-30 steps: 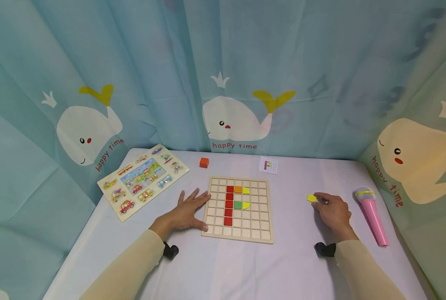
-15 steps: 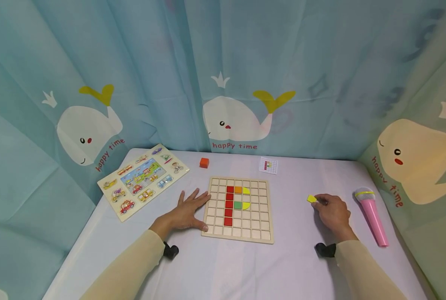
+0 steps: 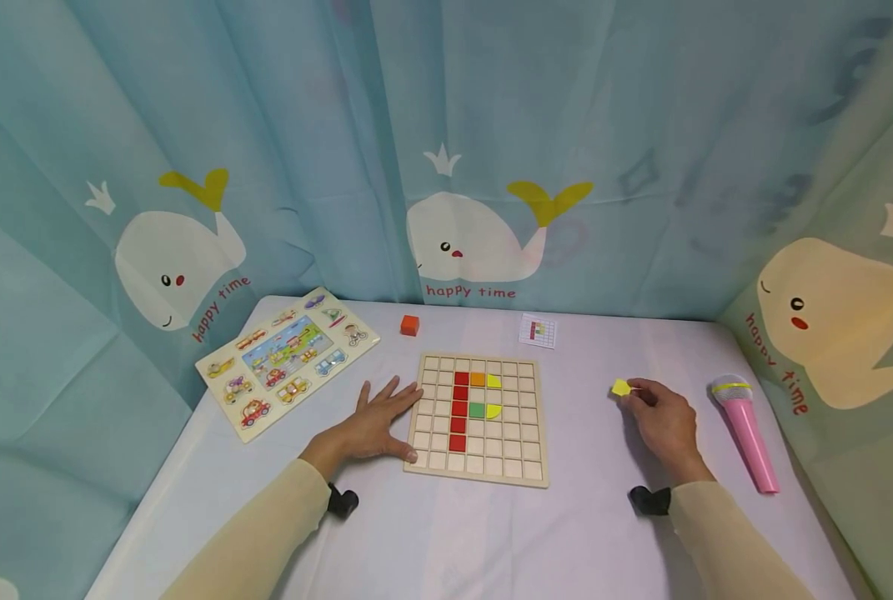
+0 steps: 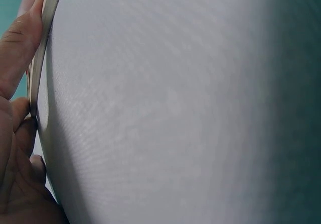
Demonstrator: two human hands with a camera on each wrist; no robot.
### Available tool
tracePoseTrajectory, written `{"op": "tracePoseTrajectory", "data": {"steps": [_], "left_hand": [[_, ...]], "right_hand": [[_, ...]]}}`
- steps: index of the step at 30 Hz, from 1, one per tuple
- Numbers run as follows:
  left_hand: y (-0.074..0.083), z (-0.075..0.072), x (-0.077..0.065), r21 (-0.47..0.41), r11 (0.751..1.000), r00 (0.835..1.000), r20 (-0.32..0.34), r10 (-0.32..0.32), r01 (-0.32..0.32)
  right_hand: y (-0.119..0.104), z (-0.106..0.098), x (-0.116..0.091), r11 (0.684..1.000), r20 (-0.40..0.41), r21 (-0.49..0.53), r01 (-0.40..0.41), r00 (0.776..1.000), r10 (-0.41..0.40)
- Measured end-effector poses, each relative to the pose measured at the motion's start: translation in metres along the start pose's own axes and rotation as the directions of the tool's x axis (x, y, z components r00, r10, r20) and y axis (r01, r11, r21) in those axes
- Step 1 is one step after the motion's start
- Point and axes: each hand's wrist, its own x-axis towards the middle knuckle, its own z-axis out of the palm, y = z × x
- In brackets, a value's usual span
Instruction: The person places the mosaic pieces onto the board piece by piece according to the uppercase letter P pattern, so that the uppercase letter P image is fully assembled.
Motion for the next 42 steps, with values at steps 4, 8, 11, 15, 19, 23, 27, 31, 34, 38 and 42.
{"op": "tracePoseTrajectory", "data": {"steps": [4, 8, 11, 15, 19, 23, 27, 31, 34, 38, 42], "left_hand": [[0.0, 0.0, 0.0, 0.003, 1.0, 1.0, 0.001, -0.002, 0.002], [0.001, -0.001, -0.001, 0.005, 1.0, 1.0, 0.0, 0.0, 0.0], [0.002, -0.001, -0.001, 0.003, 1.0, 1.0, -0.001, 0.005, -0.005], [0.002, -0.001, -0.001, 0.009, 1.0, 1.0, 0.001, 0.004, -0.004], [0.001, 0.0, 0.0, 0.011, 1.0, 1.0, 0.002, 0.0, 0.0], [0.002, -0.001, 0.0, 0.01, 1.0, 1.0, -0.001, -0.002, 0.002], [0.002, -0.001, 0.0, 0.015, 1.0, 1.0, -0.002, -0.003, 0.003], [0.002, -0.001, -0.001, 0.018, 1.0, 1.0, -0.003, -0.002, 0.002], [0.002, -0.001, -0.001, 0.016, 1.0, 1.0, -0.005, -0.002, 0.002], [0.003, -0.001, -0.002, 0.016, 1.0, 1.0, -0.006, -0.002, 0.002], [0.003, -0.001, -0.002, 0.014, 1.0, 1.0, -0.004, -0.004, 0.004]], "right_hand": [[-0.006, 0.0, -0.002, 0.999, -0.009, 0.03, 0.023, 1.0, -0.022], [-0.014, 0.001, -0.004, 0.998, -0.008, 0.06, 0.025, 1.0, -0.025], [-0.019, 0.005, -0.005, 0.998, -0.02, 0.063, 0.03, 0.999, -0.029], [-0.026, 0.01, -0.004, 0.997, -0.042, 0.065, 0.046, 0.998, -0.044], [-0.034, 0.014, -0.004, 0.995, -0.046, 0.061, 0.076, 0.996, -0.073], [-0.045, 0.019, -0.004, 0.992, -0.045, 0.071, 0.104, 0.994, -0.101], [-0.059, 0.026, -0.004, 0.989, -0.051, 0.083, 0.121, 0.992, -0.117], [-0.074, 0.036, -0.003, 0.988, -0.029, 0.091, 0.123, 0.992, -0.121], [-0.085, 0.043, -0.004, 0.986, -0.007, 0.103, 0.132, 0.991, -0.132], [-0.098, 0.053, -0.005, 0.981, 0.025, 0.127, 0.15, 0.988, -0.154], [-0.109, 0.064, -0.007, 0.979, 0.08, 0.152, 0.136, 0.986, -0.15]]}}
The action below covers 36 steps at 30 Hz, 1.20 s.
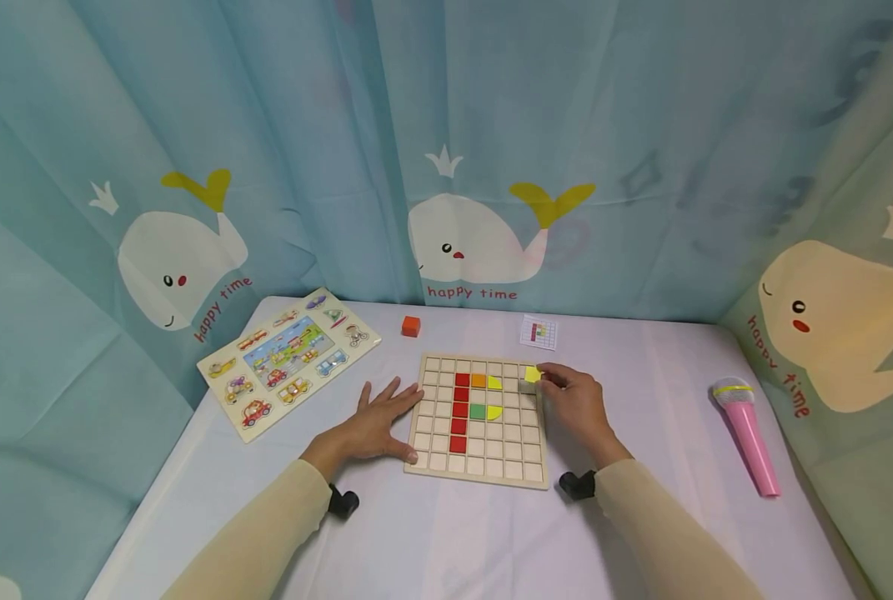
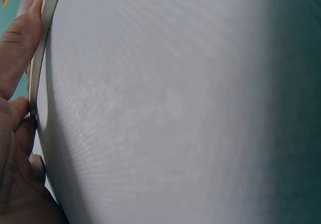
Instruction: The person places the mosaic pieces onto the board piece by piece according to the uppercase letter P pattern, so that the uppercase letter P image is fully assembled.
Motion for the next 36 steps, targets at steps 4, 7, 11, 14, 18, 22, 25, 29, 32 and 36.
{"op": "tracePoseTrajectory", "data": {"steps": [4, 7, 11, 14, 18, 22, 25, 29, 32, 36], "left_hand": [[0.0, 0.0, 0.0, -0.004, 1.0, 1.0, 0.001, 0.001, -0.001], [0.0, 0.0, 0.001, 0.001, 1.0, 1.0, 0.0, 0.003, -0.003], [0.0, 0.0, 0.001, 0.009, 1.0, 1.0, 0.0, 0.003, -0.003], [0.0, -0.001, 0.001, 0.01, 1.0, 1.0, 0.001, 0.006, -0.006], [0.0, -0.001, 0.001, 0.016, 1.0, 1.0, 0.0, 0.014, -0.014], [0.001, -0.002, 0.0, 0.028, 1.0, 1.0, 0.007, 0.011, -0.012], [0.002, -0.002, -0.001, 0.031, 0.999, 1.0, 0.01, 0.011, -0.011], [0.001, -0.002, -0.001, 0.024, 1.0, 1.0, 0.006, 0.016, -0.016], [0.0, -0.001, 0.0, 0.02, 1.0, 1.0, 0.004, 0.017, -0.017], [0.0, -0.001, 0.0, 0.015, 1.0, 1.0, 0.007, 0.017, -0.017]], "right_hand": [[-0.006, 0.01, -0.001, 1.0, 0.061, 0.021, 0.002, 0.998, -0.003], [-0.009, 0.017, -0.002, 0.999, 0.111, 0.031, 0.016, 0.994, -0.019], [-0.013, 0.025, -0.003, 0.999, 0.16, 0.016, 0.034, 0.986, -0.036], [-0.015, 0.03, -0.005, 1.0, 0.178, 0.001, 0.03, 0.984, -0.029], [-0.016, 0.033, -0.005, 0.999, 0.189, -0.018, 0.026, 0.982, -0.022], [-0.016, 0.036, -0.005, 0.998, 0.201, -0.035, 0.054, 0.978, -0.046], [-0.017, 0.038, -0.005, 0.997, 0.214, -0.036, 0.064, 0.975, -0.055], [-0.019, 0.04, -0.005, 0.997, 0.226, -0.05, 0.058, 0.973, -0.045], [-0.02, 0.04, -0.005, 0.996, 0.233, -0.061, 0.062, 0.971, -0.046], [-0.02, 0.041, -0.006, 0.996, 0.237, -0.067, 0.065, 0.97, -0.047]]}}
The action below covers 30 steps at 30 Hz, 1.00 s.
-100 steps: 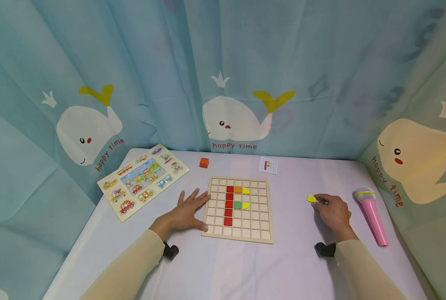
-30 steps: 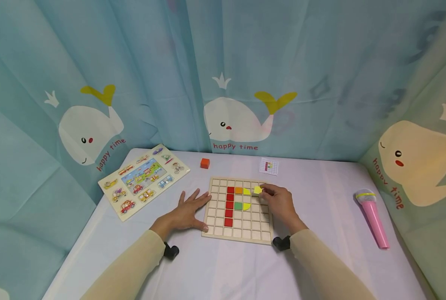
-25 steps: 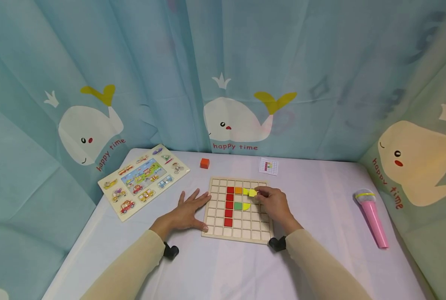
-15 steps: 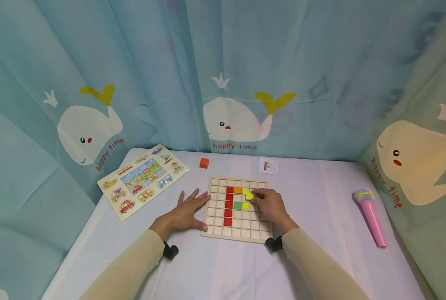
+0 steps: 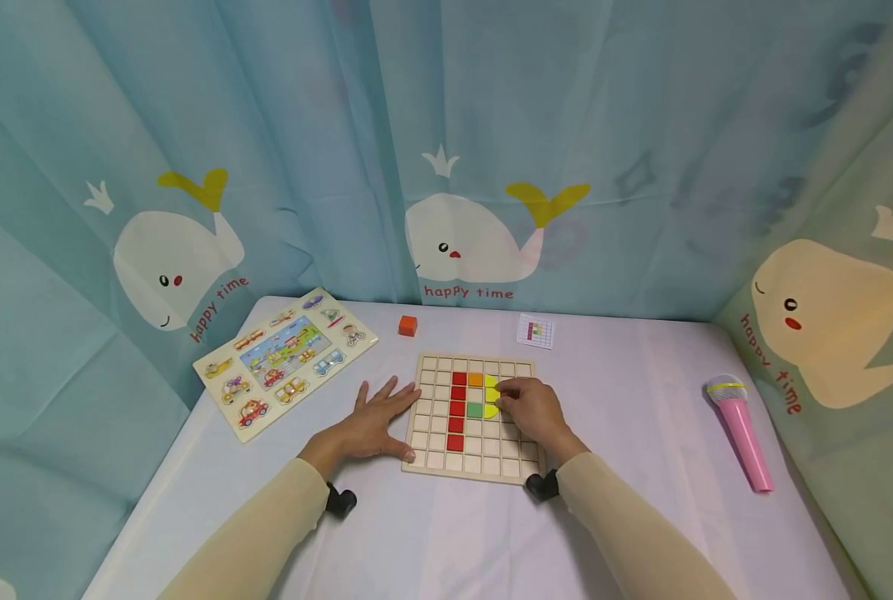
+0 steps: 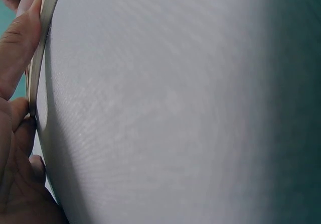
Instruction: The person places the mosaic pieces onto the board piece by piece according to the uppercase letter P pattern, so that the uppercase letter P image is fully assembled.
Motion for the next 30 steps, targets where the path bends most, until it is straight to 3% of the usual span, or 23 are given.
{"op": "tracePoseTrajectory", "data": {"steps": [18, 30], "left_hand": [[-0.0021, 0.0025, 0.0023, -0.014, 1.0, 1.0, -0.01, -0.004, 0.003], [-0.0039, -0.0001, 0.0015, 0.004, 1.0, 1.0, 0.012, -0.011, 0.011]], "right_hand": [[-0.0048, 0.0037, -0.003, 0.999, -0.005, -0.009, -0.045, 0.999, 0.044], [0.0007, 0.0012, -0.0034, 0.99, -0.063, 0.12, -0.067, 0.995, 0.075]]}}
